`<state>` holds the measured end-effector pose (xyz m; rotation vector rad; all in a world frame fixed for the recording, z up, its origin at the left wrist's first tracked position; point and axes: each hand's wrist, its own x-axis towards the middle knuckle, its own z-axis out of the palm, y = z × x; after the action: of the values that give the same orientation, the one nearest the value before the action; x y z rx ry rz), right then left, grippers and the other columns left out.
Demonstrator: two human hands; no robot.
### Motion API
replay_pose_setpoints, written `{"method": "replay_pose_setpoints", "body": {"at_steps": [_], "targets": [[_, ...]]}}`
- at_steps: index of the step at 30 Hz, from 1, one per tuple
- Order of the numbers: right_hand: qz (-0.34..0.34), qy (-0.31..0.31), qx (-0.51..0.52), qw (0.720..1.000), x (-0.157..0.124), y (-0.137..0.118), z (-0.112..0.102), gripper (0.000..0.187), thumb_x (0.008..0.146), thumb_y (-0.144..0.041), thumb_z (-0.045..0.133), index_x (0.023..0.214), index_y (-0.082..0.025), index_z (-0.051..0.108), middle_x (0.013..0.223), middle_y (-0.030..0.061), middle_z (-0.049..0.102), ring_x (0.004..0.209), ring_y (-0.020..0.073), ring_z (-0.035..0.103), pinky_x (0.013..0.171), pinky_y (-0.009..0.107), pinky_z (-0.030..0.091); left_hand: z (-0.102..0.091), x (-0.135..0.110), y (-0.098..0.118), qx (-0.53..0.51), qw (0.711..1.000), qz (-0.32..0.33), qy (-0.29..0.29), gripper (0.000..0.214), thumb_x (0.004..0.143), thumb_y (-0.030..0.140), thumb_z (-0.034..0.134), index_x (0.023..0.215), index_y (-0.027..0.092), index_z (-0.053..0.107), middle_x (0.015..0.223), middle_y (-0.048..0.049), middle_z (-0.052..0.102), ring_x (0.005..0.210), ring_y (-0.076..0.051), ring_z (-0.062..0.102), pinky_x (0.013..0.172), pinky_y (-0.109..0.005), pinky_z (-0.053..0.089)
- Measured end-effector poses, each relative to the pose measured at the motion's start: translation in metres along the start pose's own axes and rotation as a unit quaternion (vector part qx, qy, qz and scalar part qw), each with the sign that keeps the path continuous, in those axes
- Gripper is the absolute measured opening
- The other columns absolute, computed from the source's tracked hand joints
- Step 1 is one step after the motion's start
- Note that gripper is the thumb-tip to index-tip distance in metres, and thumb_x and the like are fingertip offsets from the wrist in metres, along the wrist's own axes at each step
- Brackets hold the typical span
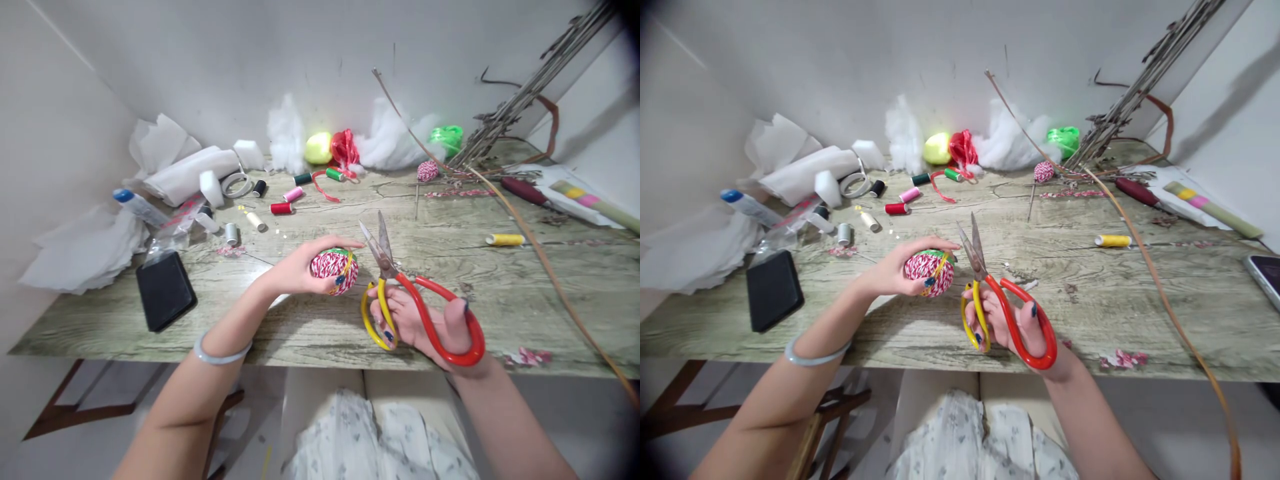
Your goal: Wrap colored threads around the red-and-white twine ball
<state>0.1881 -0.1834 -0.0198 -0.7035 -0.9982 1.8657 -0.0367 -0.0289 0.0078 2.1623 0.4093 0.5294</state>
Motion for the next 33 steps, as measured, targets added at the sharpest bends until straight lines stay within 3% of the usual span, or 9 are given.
{"method": "replay_pose_setpoints", "body": {"at_steps": [5, 10, 16, 21, 27, 30, 33], "targets": [[0.009, 0.003, -0.014, 1.000, -0.001, 0.001, 0.000, 0.097, 0.065, -0.096, 0.034, 0.124, -0.021, 0.054, 0.104, 0.0096, 0.052, 0.079, 0.0183, 0.047, 0.070, 0.032, 0.042, 0.001, 0.000, -0.002, -0.023, 1.000, 0.013, -0.013, 0.052, 0.080, 0.045, 0.066, 0.127, 0.023, 0.059, 0.124, -0.0101, 0.063, 0.115, -0.027, 0.061, 0.101, -0.039, 0.047], [0.015, 0.002, -0.025, 1.000, 0.000, 0.003, -0.001, 0.100, 0.065, -0.097, 0.033, 0.127, -0.020, 0.052, 0.105, 0.0102, 0.051, 0.078, 0.0183, 0.045, 0.069, 0.033, 0.041, 0.001, 0.002, 0.000, -0.037, 0.998, 0.018, -0.038, 0.053, 0.079, 0.049, 0.066, 0.124, 0.022, 0.060, 0.123, -0.0124, 0.063, 0.116, -0.029, 0.059, 0.104, -0.046, 0.045], [0.031, 0.015, -0.020, 0.999, 0.003, -0.001, 0.002, 0.102, 0.060, -0.098, 0.038, 0.124, -0.019, 0.053, 0.104, 0.0103, 0.052, 0.081, 0.0184, 0.046, 0.067, 0.030, 0.041, 0.000, 0.002, 0.001, -0.022, 0.999, 0.026, -0.036, 0.054, 0.073, 0.043, 0.069, 0.123, 0.023, 0.063, 0.150, -0.0136, 0.041, 0.138, -0.036, 0.042, 0.117, -0.054, 0.032], [0.041, 0.020, 0.000, 0.999, 0.003, 0.002, 0.000, 0.100, 0.059, -0.098, 0.040, 0.119, -0.019, 0.054, 0.102, 0.0097, 0.052, 0.077, 0.0165, 0.043, 0.066, 0.029, 0.042, -0.003, 0.001, 0.000, -0.024, 0.998, 0.023, -0.045, 0.060, 0.074, 0.046, 0.066, 0.129, 0.022, 0.062, 0.147, -0.0147, 0.046, 0.138, -0.037, 0.043, 0.117, -0.055, 0.030], [0.035, -0.022, 0.016, 0.999, 0.001, 0.007, -0.001, 0.099, 0.061, -0.097, 0.038, 0.119, -0.019, 0.056, 0.098, 0.0085, 0.052, 0.075, 0.0158, 0.045, 0.063, 0.028, 0.043, -0.004, 0.001, 0.003, -0.061, 0.996, 0.026, -0.066, 0.062, 0.075, 0.055, 0.067, 0.126, 0.020, 0.065, 0.157, -0.0144, 0.035, 0.145, -0.039, 0.033, 0.117, -0.053, 0.031], [0.036, -0.041, 0.033, 0.998, -0.001, 0.007, -0.001, 0.101, 0.060, -0.098, 0.035, 0.120, -0.020, 0.057, 0.095, 0.0072, 0.051, 0.073, 0.0149, 0.045, 0.063, 0.028, 0.044, -0.005, 0.000, -0.002, -0.091, 0.992, 0.030, -0.076, 0.072, 0.073, 0.068, 0.064, 0.128, 0.021, 0.064, 0.153, -0.0158, 0.042, 0.143, -0.039, 0.036, 0.117, -0.055, 0.030], [0.047, -0.067, 0.048, 0.996, -0.001, 0.006, -0.001, 0.101, 0.058, -0.098, 0.041, 0.119, -0.020, 0.058, 0.095, 0.0061, 0.050, 0.071, 0.0132, 0.044, 0.063, 0.027, 0.044, -0.007, -0.001, -0.008, -0.110, 0.990, 0.035, -0.076, 0.074, 0.071, 0.068, 0.065, 0.128, 0.020, 0.063, 0.136, -0.0174, 0.057, 0.131, -0.038, 0.050, 0.114, -0.056, 0.033]]}}
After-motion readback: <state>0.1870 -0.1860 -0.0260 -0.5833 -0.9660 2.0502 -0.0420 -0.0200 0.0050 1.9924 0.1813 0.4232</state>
